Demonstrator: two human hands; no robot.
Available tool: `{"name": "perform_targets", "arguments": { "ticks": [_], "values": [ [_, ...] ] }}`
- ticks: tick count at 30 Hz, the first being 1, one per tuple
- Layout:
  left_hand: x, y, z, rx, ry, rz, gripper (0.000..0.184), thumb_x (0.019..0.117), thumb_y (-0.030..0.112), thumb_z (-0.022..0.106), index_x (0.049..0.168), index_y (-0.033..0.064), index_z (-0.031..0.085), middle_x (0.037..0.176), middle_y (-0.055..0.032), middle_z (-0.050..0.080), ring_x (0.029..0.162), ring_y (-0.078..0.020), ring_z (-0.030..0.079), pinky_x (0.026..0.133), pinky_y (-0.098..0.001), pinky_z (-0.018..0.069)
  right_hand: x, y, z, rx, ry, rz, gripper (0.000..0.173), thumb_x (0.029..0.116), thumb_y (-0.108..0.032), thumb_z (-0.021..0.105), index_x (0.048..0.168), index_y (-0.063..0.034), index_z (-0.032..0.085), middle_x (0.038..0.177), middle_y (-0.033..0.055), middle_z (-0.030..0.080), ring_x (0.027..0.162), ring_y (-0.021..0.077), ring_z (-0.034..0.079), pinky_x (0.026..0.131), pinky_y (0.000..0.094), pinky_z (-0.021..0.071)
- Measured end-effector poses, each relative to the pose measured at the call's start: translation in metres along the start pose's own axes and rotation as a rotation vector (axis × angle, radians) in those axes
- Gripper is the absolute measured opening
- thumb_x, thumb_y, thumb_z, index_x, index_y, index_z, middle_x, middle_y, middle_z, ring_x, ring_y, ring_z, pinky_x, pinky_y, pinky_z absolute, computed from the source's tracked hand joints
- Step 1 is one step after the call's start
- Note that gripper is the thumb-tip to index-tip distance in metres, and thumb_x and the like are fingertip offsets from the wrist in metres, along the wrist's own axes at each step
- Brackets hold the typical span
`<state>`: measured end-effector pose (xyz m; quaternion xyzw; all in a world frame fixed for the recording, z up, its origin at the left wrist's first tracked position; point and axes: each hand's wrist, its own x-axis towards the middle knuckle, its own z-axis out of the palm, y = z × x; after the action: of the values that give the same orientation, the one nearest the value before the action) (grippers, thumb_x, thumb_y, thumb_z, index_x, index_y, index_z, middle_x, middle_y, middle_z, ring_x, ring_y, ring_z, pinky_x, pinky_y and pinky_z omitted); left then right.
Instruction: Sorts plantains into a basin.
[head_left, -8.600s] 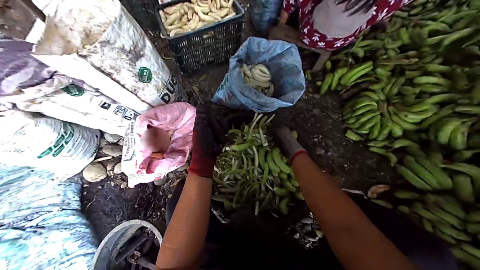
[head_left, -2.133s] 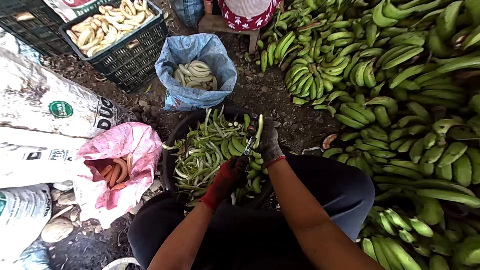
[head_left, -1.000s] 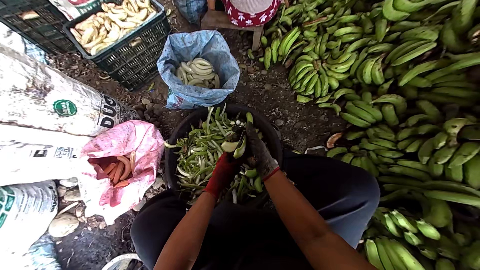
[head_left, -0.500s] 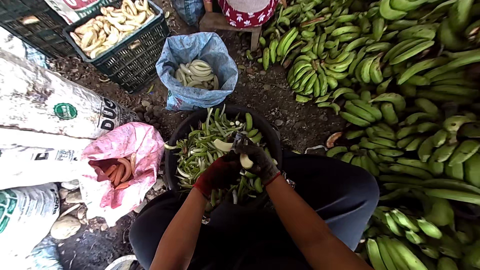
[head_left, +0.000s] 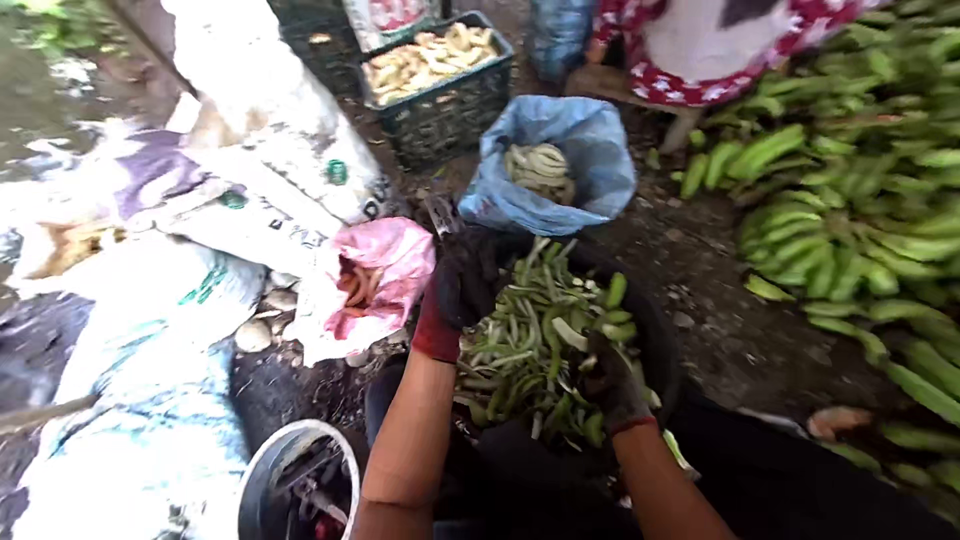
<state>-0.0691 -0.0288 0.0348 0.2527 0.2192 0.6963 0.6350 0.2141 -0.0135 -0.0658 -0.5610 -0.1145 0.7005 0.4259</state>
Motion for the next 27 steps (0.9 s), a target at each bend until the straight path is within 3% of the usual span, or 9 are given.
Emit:
{"name": "perform_targets", "arguments": {
  "ticks": [4, 8, 10, 13, 15, 16, 20, 24, 27],
  "values": [
    [-0.008, 0.049, -0.013, 0.070, 0.257, 0.341, 0.035, 0.1096, 0.041, 0.033, 0.096, 0.0228, 0.060, 0.072, 0.0067, 0.055, 0.064, -0.0073, 0.056, 0.064, -0.0281, 0.0542, -0.003, 0.003, 0.071, -0.021, -0.023, 0.027, 0.029, 0.1061, -0.033, 0.050, 0.121, -0.0087, 0.054, 0.089, 0.0085, 0.065, 0.069, 0.0162, 0.066, 0.057, 0.0318, 0.0586],
    [-0.010, 0.066, -0.028, -0.080, 0.417, 0.439, 0.041, 0.1101, 0.044, 0.030, 0.084, 0.0237, 0.055, 0.070, 0.0066, 0.054, 0.067, -0.0083, 0.058, 0.074, -0.0308, 0.0555, -0.031, -0.029, 0.221, -0.109, -0.377, -0.126, 0.021, 0.1056, -0.024, 0.049, 0.117, -0.0072, 0.055, 0.090, 0.0070, 0.064, 0.071, 0.0126, 0.064, 0.059, 0.0282, 0.0568],
    [-0.008, 0.063, -0.036, -0.105, 0.367, 0.445, 0.043, 0.1099, 0.045, 0.029, 0.084, 0.0244, 0.056, 0.069, 0.0072, 0.053, 0.066, -0.0080, 0.056, 0.072, -0.0295, 0.0542, -0.063, -0.054, 0.296, -0.322, -0.643, -0.360, 0.030, 0.1089, -0.021, 0.041, 0.134, -0.0064, 0.049, 0.108, 0.0052, 0.059, 0.089, 0.0063, 0.060, 0.077, 0.0222, 0.0542],
    [0.000, 0.060, -0.032, -0.090, 0.365, 0.430, 0.045, 0.1098, 0.044, 0.028, 0.081, 0.0235, 0.055, 0.067, 0.0064, 0.051, 0.060, -0.0079, 0.054, 0.061, -0.0276, 0.0526, -0.092, -0.088, 0.410, -0.034, -0.847, -0.293, 0.045, 0.1097, -0.040, 0.039, 0.144, -0.0103, 0.040, 0.117, 0.0141, 0.060, 0.098, 0.0242, 0.065, 0.081, 0.0435, 0.0598],
    [0.004, 0.056, -0.029, -0.102, 0.352, 0.433, 0.046, 0.1100, 0.042, 0.026, 0.080, 0.0220, 0.055, 0.065, 0.0051, 0.051, 0.058, -0.0091, 0.053, 0.056, -0.0273, 0.0509, -0.112, -0.095, 0.441, 0.002, -0.851, -0.240, 0.046, 0.1070, -0.051, 0.040, 0.137, -0.0157, 0.043, 0.102, 0.0095, 0.056, 0.085, 0.0220, 0.061, 0.073, 0.0435, 0.0571],
    [0.006, 0.054, -0.029, -0.129, 0.333, 0.430, 0.048, 0.1101, 0.042, 0.024, 0.080, 0.0216, 0.055, 0.065, 0.0048, 0.051, 0.058, -0.0095, 0.054, 0.056, -0.0275, 0.0509, -0.120, -0.095, 0.442, -0.015, -0.830, -0.254, 0.043, 0.1068, -0.051, 0.042, 0.135, -0.0182, 0.044, 0.098, 0.0077, 0.055, 0.080, 0.0202, 0.060, 0.070, 0.0418, 0.0565],
    [0.004, 0.048, -0.028, -0.084, 0.323, 0.395, 0.046, 0.1101, 0.044, 0.025, 0.086, 0.0221, 0.058, 0.070, 0.0047, 0.055, 0.063, -0.0095, 0.057, 0.060, -0.0286, 0.0534, -0.107, -0.092, 0.371, -0.062, -0.809, -0.296, 0.055, 0.1060, -0.044, 0.049, 0.149, -0.0127, 0.037, 0.123, 0.0159, 0.060, 0.101, 0.0288, 0.068, 0.083, 0.0459, 0.0612],
    [-0.018, 0.042, -0.014, 0.194, 0.227, 0.373, 0.049, 0.1095, 0.046, 0.022, 0.096, 0.0193, 0.061, 0.074, 0.0029, 0.058, 0.063, -0.0105, 0.056, 0.059, -0.0306, 0.0523, -0.039, -0.106, 0.261, -0.176, -0.616, -0.298, 0.034, 0.1061, -0.046, 0.044, 0.115, -0.0153, 0.055, 0.094, 0.0026, 0.064, 0.085, 0.0182, 0.066, 0.076, 0.0398, 0.0592],
    [-0.011, 0.035, -0.007, 0.207, 0.133, 0.298, 0.063, 0.1080, 0.050, 0.004, 0.097, 0.0198, 0.058, 0.076, 0.0022, 0.056, 0.067, -0.0127, 0.056, 0.063, -0.0340, 0.0529, -0.016, -0.128, 0.158, -0.385, -0.294, -0.371, 0.039, 0.1045, -0.046, 0.051, 0.125, -0.0133, 0.058, 0.096, 0.0033, 0.066, 0.079, 0.0159, 0.065, 0.068, 0.0352, 0.0578]
  ]
}}
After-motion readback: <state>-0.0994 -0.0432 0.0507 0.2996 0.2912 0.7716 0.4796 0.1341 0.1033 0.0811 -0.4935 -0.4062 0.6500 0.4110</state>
